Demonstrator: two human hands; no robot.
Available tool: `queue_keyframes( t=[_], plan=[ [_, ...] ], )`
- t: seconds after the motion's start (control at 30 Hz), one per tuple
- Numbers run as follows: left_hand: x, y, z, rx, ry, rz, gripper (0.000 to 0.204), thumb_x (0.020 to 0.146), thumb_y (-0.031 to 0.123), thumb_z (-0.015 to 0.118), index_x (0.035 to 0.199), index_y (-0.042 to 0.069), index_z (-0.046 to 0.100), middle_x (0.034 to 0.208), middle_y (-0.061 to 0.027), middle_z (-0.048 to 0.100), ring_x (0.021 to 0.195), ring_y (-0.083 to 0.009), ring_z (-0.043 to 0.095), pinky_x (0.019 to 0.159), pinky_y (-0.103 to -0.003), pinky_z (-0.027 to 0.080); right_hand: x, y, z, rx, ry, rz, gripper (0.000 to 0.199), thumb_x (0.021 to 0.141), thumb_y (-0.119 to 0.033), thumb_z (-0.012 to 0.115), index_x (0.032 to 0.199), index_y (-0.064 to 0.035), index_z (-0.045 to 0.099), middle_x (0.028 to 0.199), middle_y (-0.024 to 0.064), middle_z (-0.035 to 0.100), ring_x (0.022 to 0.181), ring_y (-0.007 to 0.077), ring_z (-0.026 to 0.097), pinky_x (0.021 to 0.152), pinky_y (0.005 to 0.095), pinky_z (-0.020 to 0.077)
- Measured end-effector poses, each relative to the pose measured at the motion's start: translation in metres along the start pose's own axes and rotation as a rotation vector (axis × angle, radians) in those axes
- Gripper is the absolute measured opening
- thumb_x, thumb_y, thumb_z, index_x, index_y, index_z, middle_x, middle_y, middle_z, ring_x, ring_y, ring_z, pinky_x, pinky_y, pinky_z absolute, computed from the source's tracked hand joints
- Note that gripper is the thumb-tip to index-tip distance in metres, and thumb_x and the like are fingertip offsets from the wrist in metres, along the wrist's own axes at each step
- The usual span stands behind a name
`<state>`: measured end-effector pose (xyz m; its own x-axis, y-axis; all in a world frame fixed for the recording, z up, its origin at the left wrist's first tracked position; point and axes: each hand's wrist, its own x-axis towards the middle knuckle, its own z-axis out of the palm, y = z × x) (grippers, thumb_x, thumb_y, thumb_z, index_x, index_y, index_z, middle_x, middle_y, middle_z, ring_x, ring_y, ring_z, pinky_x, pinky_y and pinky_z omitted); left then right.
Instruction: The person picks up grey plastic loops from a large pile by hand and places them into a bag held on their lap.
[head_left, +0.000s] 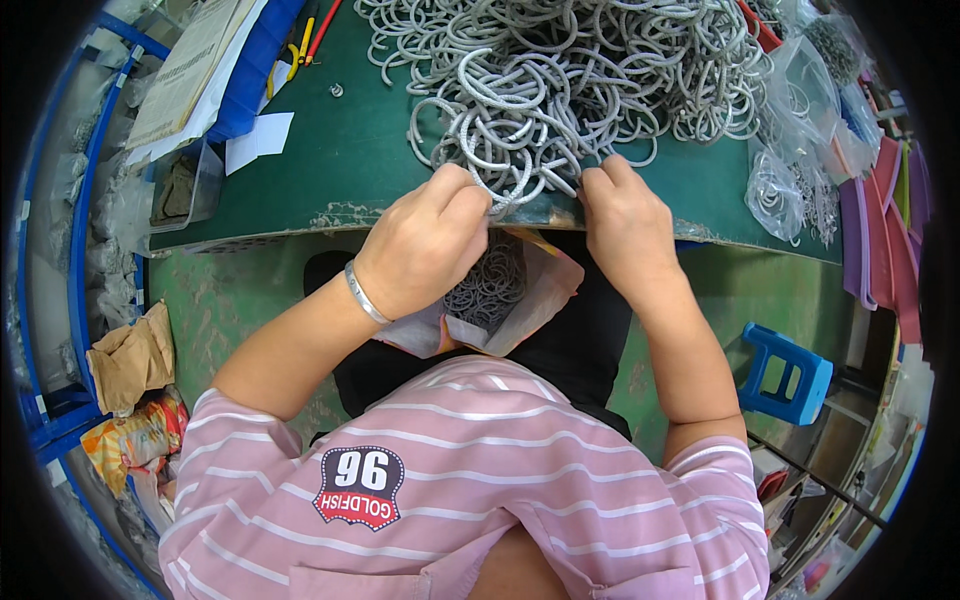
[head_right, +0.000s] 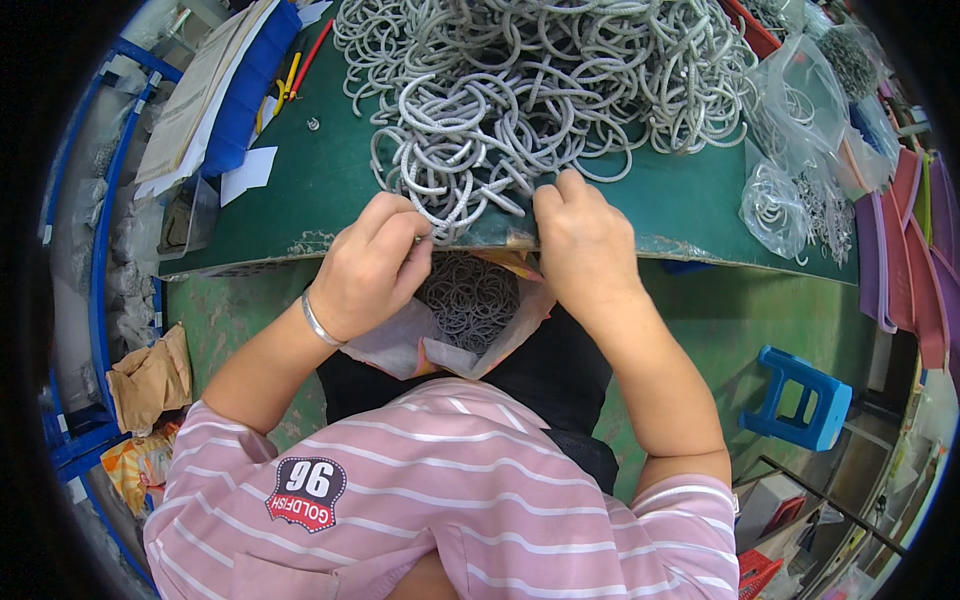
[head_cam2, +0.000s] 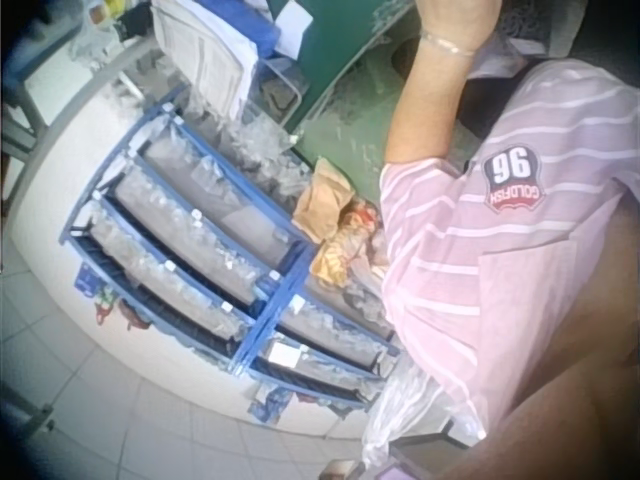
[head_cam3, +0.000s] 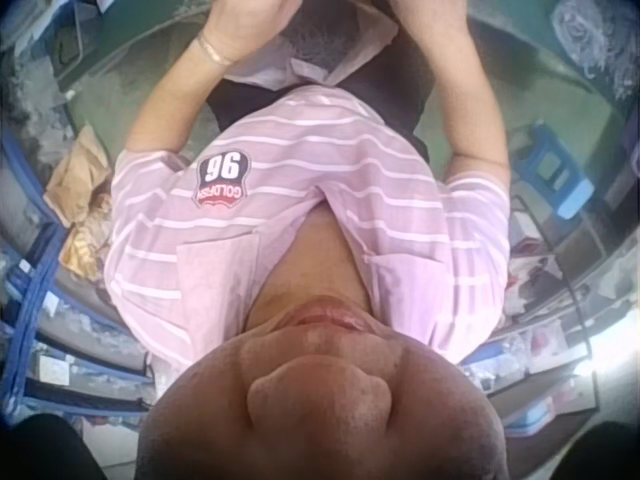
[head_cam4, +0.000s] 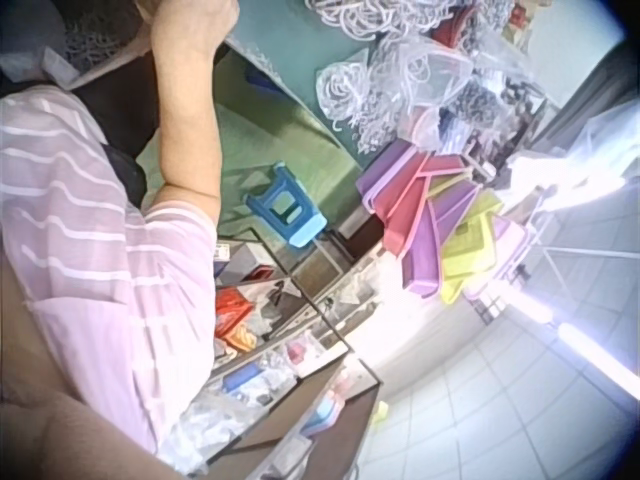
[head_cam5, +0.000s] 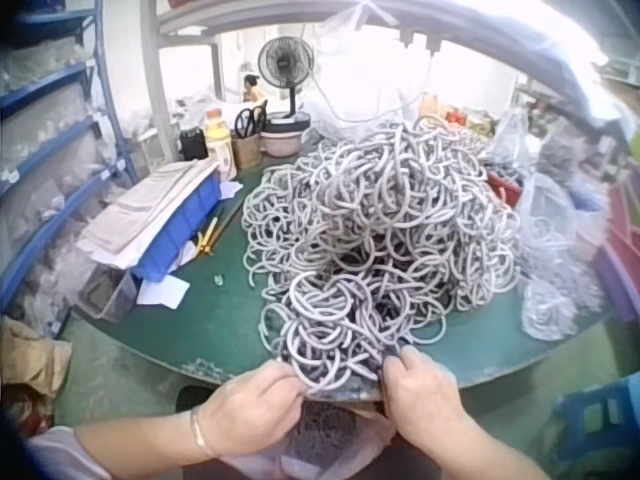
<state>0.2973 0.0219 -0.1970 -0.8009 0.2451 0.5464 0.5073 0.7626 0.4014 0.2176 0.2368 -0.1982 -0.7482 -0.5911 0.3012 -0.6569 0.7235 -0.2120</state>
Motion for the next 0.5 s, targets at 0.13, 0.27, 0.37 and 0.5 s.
queue_keyframes(
  t=[0.13, 0.27, 0.37, 0.5],
  plan=[
    [0.005, 0.001, -0.001, 0.003, 0.013, -0.016, 0.015, 0.077, 0.004, 0.070, 0.084, 0.003, 0.057, 0.084, -0.0124, 0.054, 0.067, -0.0302, 0.058, 0.059, -0.037, 0.050, 0.007, 0.014, -0.018, 0.099, 0.094, -0.026, 0.016, 0.069, 0.007, 0.056, 0.081, -0.0035, 0.057, 0.084, 0.0119, 0.055, 0.079, 0.0351, 0.059, 0.066, 0.0420, 0.0494],
    [0.011, -0.015, -0.005, -0.111, 0.192, -0.084, 0.013, 0.078, 0.003, 0.070, 0.083, 0.003, 0.058, 0.078, -0.0119, 0.053, 0.063, -0.0288, 0.057, 0.057, -0.036, 0.048, 0.004, 0.041, -0.017, 0.352, 0.187, 0.011, 0.015, 0.079, 0.010, 0.059, 0.089, -0.0006, 0.059, 0.085, 0.0114, 0.057, 0.070, 0.0290, 0.059, 0.062, 0.0333, 0.0490],
    [0.007, -0.016, 0.002, -0.294, 0.235, -0.278, 0.011, 0.078, -0.003, 0.068, 0.085, 0.003, 0.061, 0.077, -0.0112, 0.053, 0.062, -0.0284, 0.057, 0.054, -0.035, 0.046, -0.011, 0.056, -0.004, 0.573, 0.150, 0.064, 0.008, 0.086, 0.008, 0.056, 0.090, 0.0018, 0.058, 0.087, 0.0101, 0.055, 0.067, 0.0200, 0.058, 0.060, 0.0281, 0.0480],
    [0.015, -0.009, -0.006, -0.120, 0.156, -0.178, 0.014, 0.079, -0.005, 0.067, 0.092, 0.001, 0.064, 0.079, -0.0097, 0.057, 0.063, -0.0196, 0.062, 0.056, -0.028, 0.049, -0.015, 0.054, 0.000, 0.759, 0.106, 0.097, 0.007, 0.089, 0.009, 0.052, 0.089, 0.0038, 0.057, 0.091, 0.0085, 0.055, 0.068, 0.0127, 0.056, 0.060, 0.0242, 0.0473]
  ],
)
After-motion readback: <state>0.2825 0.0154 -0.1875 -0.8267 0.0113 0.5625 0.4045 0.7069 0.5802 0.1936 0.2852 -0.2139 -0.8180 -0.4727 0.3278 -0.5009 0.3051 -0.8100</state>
